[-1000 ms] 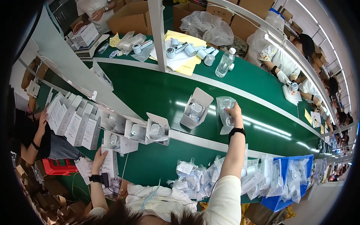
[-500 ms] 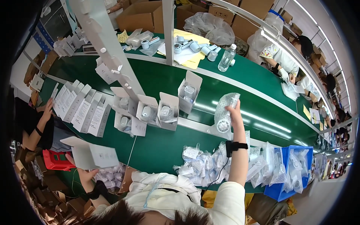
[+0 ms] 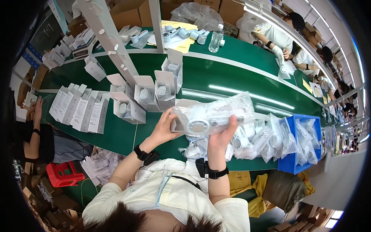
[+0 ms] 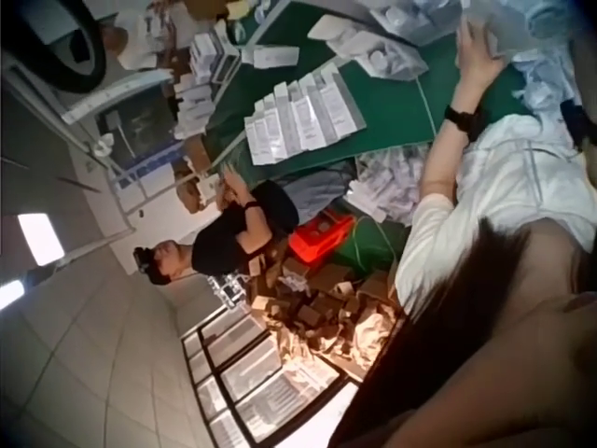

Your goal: Packing electronic components into small cardboard boxes on an assembly line.

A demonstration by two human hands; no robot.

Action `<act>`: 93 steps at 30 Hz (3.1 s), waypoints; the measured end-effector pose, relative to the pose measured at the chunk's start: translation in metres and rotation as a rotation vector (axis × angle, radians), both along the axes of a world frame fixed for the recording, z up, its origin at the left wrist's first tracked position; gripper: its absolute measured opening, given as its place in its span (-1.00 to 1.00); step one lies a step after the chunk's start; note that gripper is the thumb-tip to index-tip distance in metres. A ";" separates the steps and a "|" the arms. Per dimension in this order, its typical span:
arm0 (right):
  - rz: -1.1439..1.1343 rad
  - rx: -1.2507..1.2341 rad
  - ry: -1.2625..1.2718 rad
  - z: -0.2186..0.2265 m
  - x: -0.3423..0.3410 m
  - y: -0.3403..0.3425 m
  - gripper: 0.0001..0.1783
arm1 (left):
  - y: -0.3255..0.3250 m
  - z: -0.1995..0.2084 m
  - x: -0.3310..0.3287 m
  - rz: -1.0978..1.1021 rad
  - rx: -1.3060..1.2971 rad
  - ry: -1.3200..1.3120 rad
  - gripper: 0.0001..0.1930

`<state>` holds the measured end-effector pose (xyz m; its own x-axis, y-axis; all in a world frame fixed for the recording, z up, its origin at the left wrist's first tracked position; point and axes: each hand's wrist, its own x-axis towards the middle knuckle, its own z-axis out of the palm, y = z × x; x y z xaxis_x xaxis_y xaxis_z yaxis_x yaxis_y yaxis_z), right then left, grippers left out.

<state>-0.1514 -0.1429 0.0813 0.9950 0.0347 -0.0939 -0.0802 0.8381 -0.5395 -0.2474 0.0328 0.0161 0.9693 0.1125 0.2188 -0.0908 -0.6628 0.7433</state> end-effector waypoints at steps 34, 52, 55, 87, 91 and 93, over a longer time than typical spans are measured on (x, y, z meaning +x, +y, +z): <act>0.233 -1.253 -1.246 0.008 -0.030 0.014 -0.59 | 0.041 0.030 -0.040 0.469 -0.200 -0.105 -0.81; 0.374 -1.522 -1.819 -0.014 -0.051 0.064 -0.69 | 0.043 0.022 -0.037 0.459 -0.265 -0.126 -0.85; 0.393 -1.497 -1.719 -0.025 -0.049 0.060 -0.70 | 0.043 0.022 -0.038 0.453 -0.265 -0.157 -0.86; 0.327 -1.154 -1.109 -0.041 -0.052 0.101 -0.76 | 0.055 0.059 -0.051 0.561 0.536 -0.412 -0.80; 0.297 -1.214 -1.326 -0.037 -0.057 0.127 -0.77 | 0.057 0.045 -0.065 0.504 0.462 -0.346 -0.76; 0.251 -1.375 -1.546 -0.036 -0.057 0.136 -0.78 | 0.053 0.041 -0.070 0.490 0.483 -0.305 -0.74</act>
